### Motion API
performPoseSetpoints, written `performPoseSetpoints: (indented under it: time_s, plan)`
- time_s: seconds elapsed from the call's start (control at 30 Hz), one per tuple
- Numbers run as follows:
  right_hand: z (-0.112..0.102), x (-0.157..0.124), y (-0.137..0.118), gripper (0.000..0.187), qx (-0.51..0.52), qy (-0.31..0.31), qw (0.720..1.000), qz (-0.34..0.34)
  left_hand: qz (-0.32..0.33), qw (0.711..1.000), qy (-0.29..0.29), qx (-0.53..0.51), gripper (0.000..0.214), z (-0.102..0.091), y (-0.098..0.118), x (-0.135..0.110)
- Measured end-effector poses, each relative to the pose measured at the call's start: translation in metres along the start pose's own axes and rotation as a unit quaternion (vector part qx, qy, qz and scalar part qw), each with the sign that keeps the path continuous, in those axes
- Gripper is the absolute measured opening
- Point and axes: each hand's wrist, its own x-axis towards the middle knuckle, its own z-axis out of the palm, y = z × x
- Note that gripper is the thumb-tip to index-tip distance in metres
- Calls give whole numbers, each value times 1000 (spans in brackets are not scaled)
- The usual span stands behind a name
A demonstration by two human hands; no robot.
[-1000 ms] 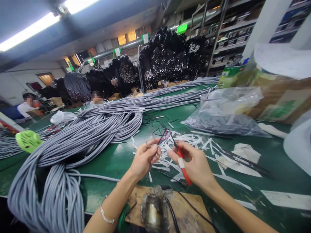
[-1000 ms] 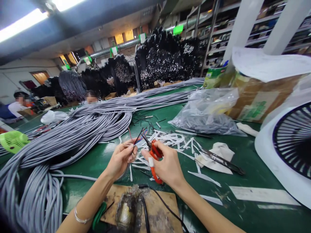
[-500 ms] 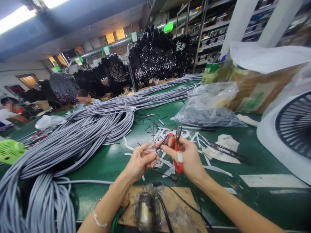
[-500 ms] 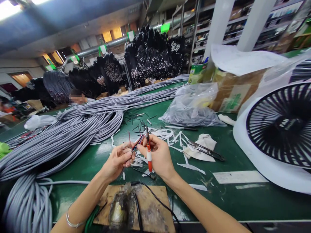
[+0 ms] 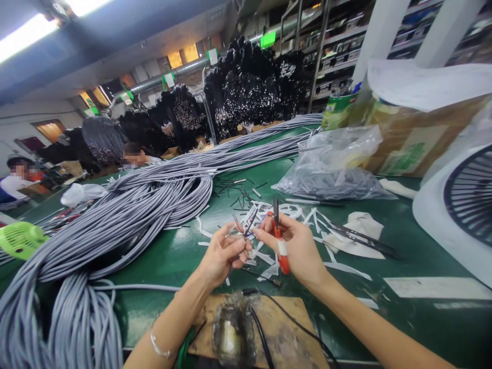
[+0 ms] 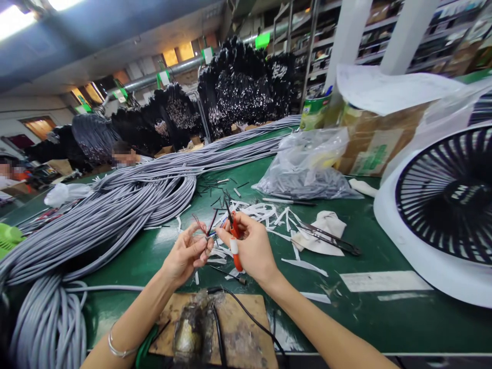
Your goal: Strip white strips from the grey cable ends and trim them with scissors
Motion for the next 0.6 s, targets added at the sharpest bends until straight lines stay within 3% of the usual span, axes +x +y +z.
performPoseSetpoints:
  time_s: [0.23, 0.43, 0.6]
  plan:
    - [0, -2, -2, 39, -12, 7, 1000, -19, 21, 999, 3, 31, 43, -1, -3, 1]
    - [1, -4, -6, 39, -14, 8, 999, -35, -3, 996, 8, 90, 48, -1, -5, 1]
    - [1, -5, -4, 38, -26, 25, 999, -37, 13, 998, 9, 67, 47, -2, -6, 2]
